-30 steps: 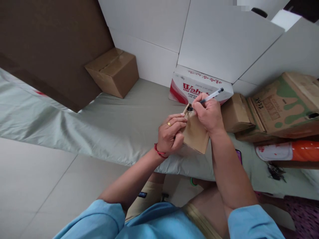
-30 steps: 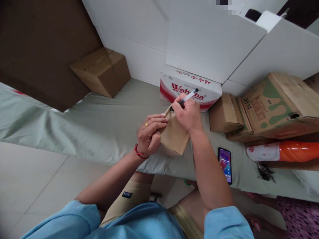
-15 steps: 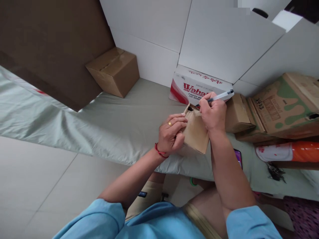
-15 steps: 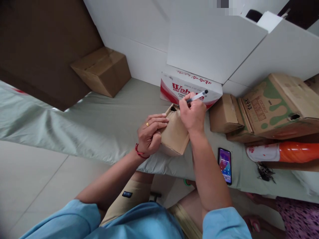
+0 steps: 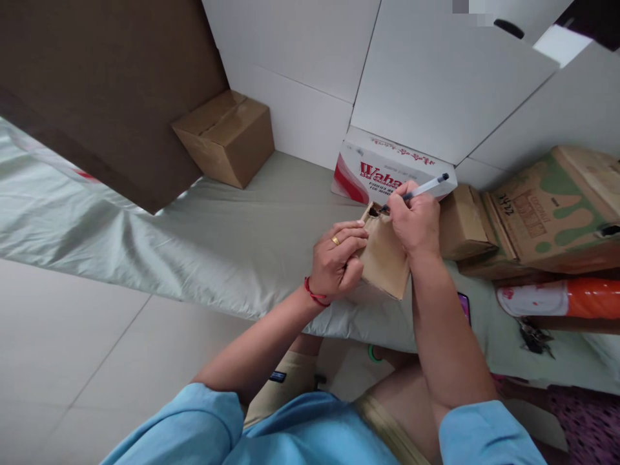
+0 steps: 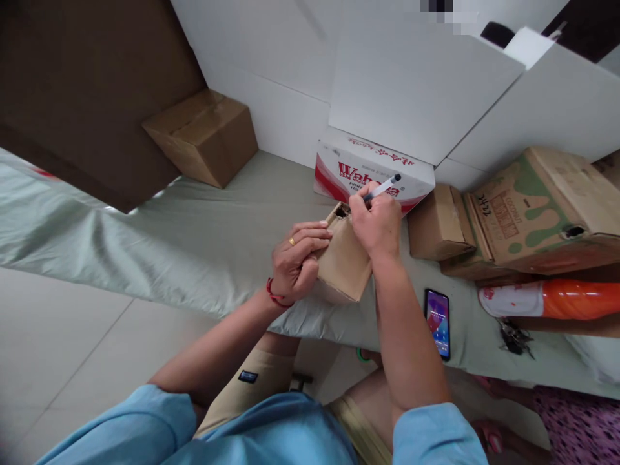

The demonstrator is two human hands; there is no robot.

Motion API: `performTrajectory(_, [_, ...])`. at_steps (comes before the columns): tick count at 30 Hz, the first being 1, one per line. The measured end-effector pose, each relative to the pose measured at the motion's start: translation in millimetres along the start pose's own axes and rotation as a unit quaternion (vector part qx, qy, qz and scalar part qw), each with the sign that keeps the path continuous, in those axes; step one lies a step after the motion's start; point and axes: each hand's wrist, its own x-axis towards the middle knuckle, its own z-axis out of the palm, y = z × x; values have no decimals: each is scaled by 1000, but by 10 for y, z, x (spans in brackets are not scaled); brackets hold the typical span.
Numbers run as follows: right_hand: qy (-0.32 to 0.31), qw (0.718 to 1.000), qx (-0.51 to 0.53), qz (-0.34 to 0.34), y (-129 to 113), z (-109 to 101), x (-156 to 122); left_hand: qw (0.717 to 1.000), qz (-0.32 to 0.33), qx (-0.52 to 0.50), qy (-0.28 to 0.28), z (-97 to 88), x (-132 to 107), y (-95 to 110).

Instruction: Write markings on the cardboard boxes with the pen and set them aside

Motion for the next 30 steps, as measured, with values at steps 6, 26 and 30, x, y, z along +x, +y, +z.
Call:
performTrajectory(6, [9,1000,18,-2,56,13,-8,1000,-1,3,-5,-9,8,12])
performTrajectory(26, [-2,1000,12,-7,16,-1,-29,1000,6,5,0,6,-3,-5])
performTrajectory(30, [-26,999,22,-16,43,3,-33,1000,4,5,-3,-1,-1,-3])
